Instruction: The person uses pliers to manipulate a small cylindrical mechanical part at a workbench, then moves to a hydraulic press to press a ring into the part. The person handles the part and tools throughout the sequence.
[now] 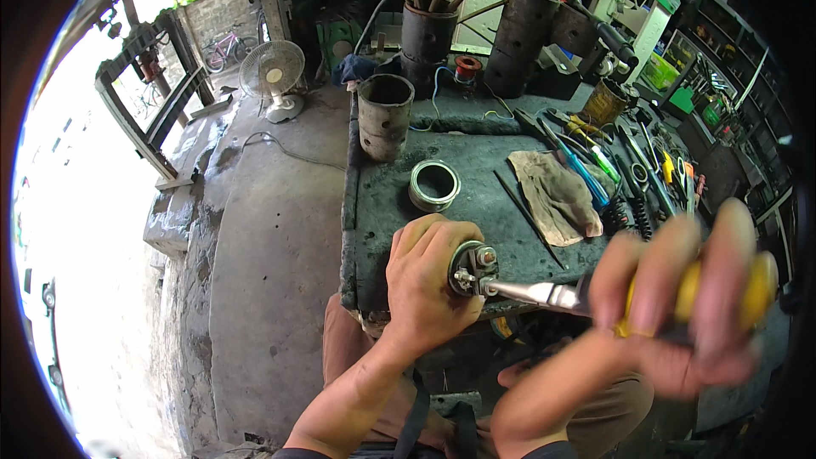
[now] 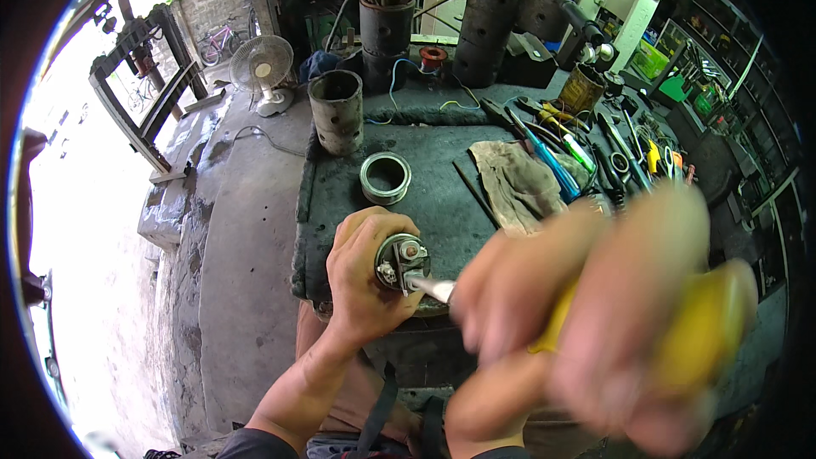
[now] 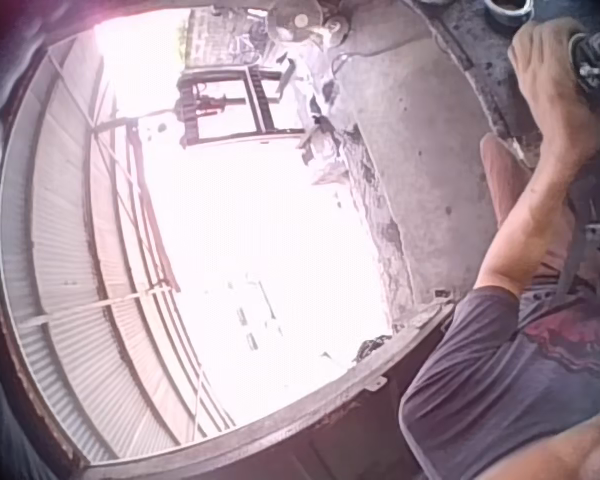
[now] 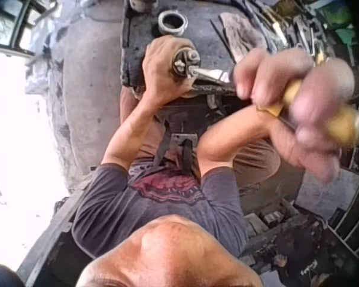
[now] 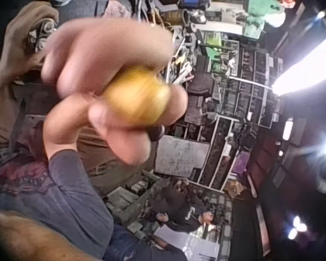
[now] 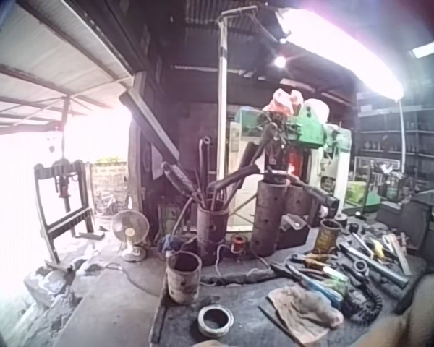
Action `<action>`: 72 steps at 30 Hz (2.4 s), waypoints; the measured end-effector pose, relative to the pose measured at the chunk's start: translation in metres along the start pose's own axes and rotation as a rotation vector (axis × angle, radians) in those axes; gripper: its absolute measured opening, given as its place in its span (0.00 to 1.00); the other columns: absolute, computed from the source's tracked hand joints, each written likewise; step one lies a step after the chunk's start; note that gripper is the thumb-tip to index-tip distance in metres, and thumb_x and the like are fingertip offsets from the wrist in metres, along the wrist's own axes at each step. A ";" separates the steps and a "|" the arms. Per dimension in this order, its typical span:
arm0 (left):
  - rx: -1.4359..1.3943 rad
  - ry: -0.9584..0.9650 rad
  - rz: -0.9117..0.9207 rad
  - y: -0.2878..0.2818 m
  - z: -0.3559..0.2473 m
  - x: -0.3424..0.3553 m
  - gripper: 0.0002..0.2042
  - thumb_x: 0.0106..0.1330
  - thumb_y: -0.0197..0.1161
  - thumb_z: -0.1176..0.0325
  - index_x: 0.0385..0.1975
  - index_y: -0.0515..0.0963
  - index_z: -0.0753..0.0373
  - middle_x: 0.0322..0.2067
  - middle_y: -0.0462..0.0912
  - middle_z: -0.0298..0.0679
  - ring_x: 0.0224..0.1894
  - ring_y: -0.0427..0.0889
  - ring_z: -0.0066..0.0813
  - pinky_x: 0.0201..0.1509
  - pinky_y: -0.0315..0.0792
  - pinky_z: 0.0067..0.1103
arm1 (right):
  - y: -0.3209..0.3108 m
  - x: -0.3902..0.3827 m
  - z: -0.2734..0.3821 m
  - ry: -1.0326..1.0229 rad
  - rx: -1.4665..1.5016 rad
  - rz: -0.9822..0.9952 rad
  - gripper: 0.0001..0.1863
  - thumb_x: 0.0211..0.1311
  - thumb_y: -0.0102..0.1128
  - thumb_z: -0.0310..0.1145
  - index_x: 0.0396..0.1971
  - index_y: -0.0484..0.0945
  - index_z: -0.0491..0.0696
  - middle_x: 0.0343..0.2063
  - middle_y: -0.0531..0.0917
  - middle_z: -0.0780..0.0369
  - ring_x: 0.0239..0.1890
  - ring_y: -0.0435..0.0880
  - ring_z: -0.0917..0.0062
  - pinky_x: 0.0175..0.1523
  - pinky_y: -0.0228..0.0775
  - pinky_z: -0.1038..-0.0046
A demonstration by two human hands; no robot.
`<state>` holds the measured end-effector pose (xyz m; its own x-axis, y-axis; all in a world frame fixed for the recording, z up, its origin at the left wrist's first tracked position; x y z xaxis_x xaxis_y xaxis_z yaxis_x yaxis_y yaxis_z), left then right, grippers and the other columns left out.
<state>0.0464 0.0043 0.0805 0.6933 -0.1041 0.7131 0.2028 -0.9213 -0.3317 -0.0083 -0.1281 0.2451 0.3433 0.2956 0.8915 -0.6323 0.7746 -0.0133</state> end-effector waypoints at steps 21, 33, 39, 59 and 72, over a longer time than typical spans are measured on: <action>0.049 0.010 -0.046 0.002 -0.002 -0.001 0.21 0.40 0.76 0.76 0.39 0.81 0.60 0.37 0.85 0.38 0.46 0.84 0.44 0.56 0.74 0.33 | -0.006 -0.059 0.028 -0.068 -0.410 -0.584 0.32 0.89 0.31 0.52 0.71 0.70 0.41 0.78 0.57 0.39 0.75 0.67 0.47 0.74 0.69 0.44; 0.003 0.002 -0.037 0.005 0.002 -0.004 0.24 0.39 0.72 0.73 0.43 0.81 0.58 0.39 0.83 0.37 0.52 0.81 0.44 0.59 0.70 0.37 | 0.008 -0.054 0.017 -0.082 -0.495 -0.650 0.30 0.89 0.32 0.52 0.67 0.73 0.42 0.74 0.66 0.42 0.71 0.74 0.52 0.73 0.73 0.49; 0.003 0.003 -0.022 0.005 0.003 -0.006 0.24 0.40 0.72 0.72 0.43 0.81 0.57 0.39 0.83 0.37 0.52 0.81 0.45 0.58 0.70 0.37 | 0.009 -0.057 0.014 -0.119 -0.539 -0.684 0.22 0.88 0.40 0.51 0.53 0.77 0.49 0.68 0.70 0.49 0.59 0.77 0.59 0.59 0.75 0.56; 0.002 -0.002 -0.031 0.003 0.000 0.000 0.19 0.42 0.74 0.76 0.39 0.82 0.59 0.35 0.84 0.37 0.47 0.83 0.44 0.56 0.73 0.33 | -0.023 -0.046 0.033 0.015 -0.368 -0.380 0.34 0.87 0.34 0.58 0.70 0.72 0.44 0.80 0.52 0.41 0.75 0.66 0.49 0.72 0.69 0.45; -0.016 -0.025 -0.008 0.005 0.002 -0.002 0.23 0.41 0.71 0.75 0.42 0.81 0.58 0.37 0.83 0.37 0.51 0.81 0.44 0.57 0.70 0.36 | -0.005 -0.058 0.021 -0.073 -0.419 -0.667 0.33 0.88 0.35 0.56 0.64 0.75 0.41 0.73 0.67 0.41 0.69 0.75 0.50 0.69 0.75 0.47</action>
<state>0.0474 0.0010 0.0763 0.7085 -0.0877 0.7002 0.1973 -0.9281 -0.3158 -0.0389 -0.1607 0.2031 0.5018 -0.3317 0.7988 0.0103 0.9258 0.3780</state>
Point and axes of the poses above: each hand's wrist, its own x-axis towards the middle knuckle, its own y-axis out of the palm, z = x × y, the point moved 6 cm from there along x, towards the middle knuckle
